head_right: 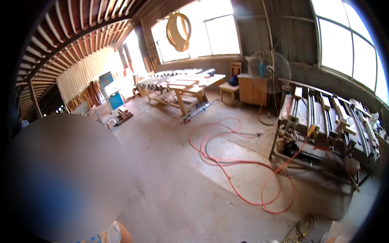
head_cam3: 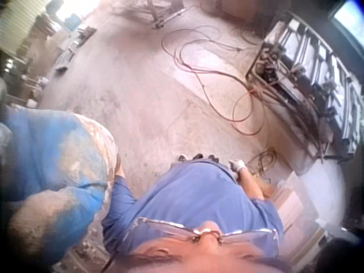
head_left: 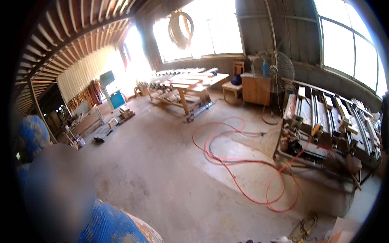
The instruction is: The person applies glue to a wooden plank using a brush, then joins it with another plank. They use a nail gun to fasten the planks together and repeat the process with additional planks.
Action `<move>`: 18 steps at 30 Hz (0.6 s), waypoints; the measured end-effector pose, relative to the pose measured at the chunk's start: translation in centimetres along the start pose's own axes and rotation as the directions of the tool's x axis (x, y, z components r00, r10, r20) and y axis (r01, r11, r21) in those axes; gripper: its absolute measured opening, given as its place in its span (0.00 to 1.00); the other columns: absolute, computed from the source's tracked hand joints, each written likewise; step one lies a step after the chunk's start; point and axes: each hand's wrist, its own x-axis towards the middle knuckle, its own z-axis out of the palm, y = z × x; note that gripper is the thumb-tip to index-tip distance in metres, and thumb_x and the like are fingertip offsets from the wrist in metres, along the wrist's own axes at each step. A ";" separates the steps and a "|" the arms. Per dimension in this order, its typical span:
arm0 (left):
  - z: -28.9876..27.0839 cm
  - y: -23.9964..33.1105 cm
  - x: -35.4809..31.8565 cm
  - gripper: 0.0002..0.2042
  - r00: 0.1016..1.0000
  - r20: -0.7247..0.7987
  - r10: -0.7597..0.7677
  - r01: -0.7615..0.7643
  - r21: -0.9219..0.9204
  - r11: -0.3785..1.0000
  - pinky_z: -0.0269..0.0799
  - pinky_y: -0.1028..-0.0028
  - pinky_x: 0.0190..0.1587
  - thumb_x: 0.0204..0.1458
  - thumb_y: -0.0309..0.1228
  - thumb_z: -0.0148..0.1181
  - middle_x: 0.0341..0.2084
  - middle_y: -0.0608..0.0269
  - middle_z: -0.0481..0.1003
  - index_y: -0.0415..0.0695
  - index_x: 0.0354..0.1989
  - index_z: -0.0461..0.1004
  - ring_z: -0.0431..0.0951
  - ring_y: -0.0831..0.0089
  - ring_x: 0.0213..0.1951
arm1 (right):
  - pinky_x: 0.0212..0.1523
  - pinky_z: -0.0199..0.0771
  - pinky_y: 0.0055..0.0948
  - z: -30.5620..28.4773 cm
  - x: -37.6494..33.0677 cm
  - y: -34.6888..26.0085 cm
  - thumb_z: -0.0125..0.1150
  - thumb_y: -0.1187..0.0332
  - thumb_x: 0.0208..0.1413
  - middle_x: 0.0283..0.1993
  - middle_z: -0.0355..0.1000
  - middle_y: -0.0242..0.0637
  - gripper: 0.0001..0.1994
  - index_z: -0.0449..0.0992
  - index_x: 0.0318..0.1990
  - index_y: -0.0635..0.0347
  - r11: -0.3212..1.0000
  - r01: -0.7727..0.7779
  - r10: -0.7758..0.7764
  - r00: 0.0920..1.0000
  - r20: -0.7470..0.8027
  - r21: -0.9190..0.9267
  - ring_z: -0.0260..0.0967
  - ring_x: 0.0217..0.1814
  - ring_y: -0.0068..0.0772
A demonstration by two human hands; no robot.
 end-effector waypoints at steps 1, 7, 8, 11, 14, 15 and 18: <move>-0.1 -0.1 -0.3 0.19 1.000 -0.005 -0.015 0.015 -0.014 1.000 0.77 0.59 0.59 0.63 0.32 0.62 0.51 0.46 0.80 0.33 0.59 0.76 0.82 0.57 0.51 | 0.41 0.77 0.40 -1.7 1.9 -0.7 0.65 0.50 0.65 0.39 0.81 0.36 0.13 0.84 0.48 0.44 0.953 0.173 -0.170 0.985 0.036 -0.250 0.75 0.39 0.38; -2.2 -0.5 0.4 0.19 1.000 -0.011 -0.012 0.013 0.047 0.999 0.76 0.59 0.59 0.63 0.31 0.62 0.52 0.46 0.80 0.33 0.59 0.76 0.82 0.57 0.51 | 0.39 0.81 0.35 -1.0 -5.4 -8.6 0.66 0.54 0.65 0.37 0.85 0.37 0.16 0.87 0.49 0.54 0.839 0.223 -0.182 0.975 0.130 -0.496 0.81 0.36 0.32; -2.3 -0.8 0.7 0.19 0.999 -0.046 -0.005 0.006 0.026 1.000 0.76 0.59 0.59 0.63 0.31 0.62 0.52 0.46 0.80 0.33 0.59 0.76 0.82 0.57 0.51 | 0.35 0.81 0.36 -2.2 -8.5 -10.7 0.69 0.52 0.64 0.37 0.85 0.35 0.19 0.86 0.49 0.60 0.996 -0.086 0.086 0.996 0.007 -0.031 0.81 0.34 0.32; -1.9 -1.3 0.8 0.19 0.995 -0.095 0.020 -0.021 -0.010 1.000 0.76 0.59 0.59 0.63 0.31 0.62 0.52 0.45 0.80 0.33 0.60 0.76 0.82 0.57 0.52 | 0.33 0.79 0.29 -3.6 -10.3 -11.1 0.70 0.57 0.65 0.34 0.82 0.32 0.17 0.86 0.45 0.64 0.996 -0.082 0.082 0.997 0.008 0.022 0.78 0.31 0.26; -1.6 -0.6 0.2 0.20 0.996 -0.084 0.010 -0.013 -0.038 0.999 0.76 0.60 0.59 0.63 0.30 0.62 0.52 0.45 0.80 0.33 0.60 0.76 0.81 0.57 0.52 | 0.30 0.78 0.30 -3.1 -12.9 -10.4 0.71 0.57 0.64 0.34 0.82 0.33 0.16 0.86 0.43 0.64 0.968 -0.199 0.212 0.975 -0.071 0.153 0.77 0.30 0.26; -1.5 -0.7 0.3 0.20 0.997 -0.082 0.016 -0.019 -0.045 0.999 0.76 0.60 0.59 0.63 0.30 0.62 0.52 0.45 0.80 0.33 0.60 0.76 0.81 0.56 0.52 | 0.30 0.78 0.30 -3.4 -10.1 -8.8 0.71 0.57 0.64 0.34 0.82 0.33 0.17 0.86 0.44 0.64 0.994 -0.073 0.076 0.997 -0.035 0.083 0.77 0.30 0.26; -1.6 -1.1 0.7 0.20 0.996 -0.084 0.026 -0.029 -0.032 0.999 0.76 0.60 0.58 0.63 0.29 0.62 0.52 0.45 0.80 0.32 0.61 0.76 0.81 0.56 0.52 | 0.32 0.78 0.29 -3.8 -11.3 -11.6 0.70 0.57 0.64 0.37 0.83 0.32 0.17 0.87 0.48 0.63 0.998 -0.066 0.067 0.998 -0.012 0.021 0.78 0.33 0.26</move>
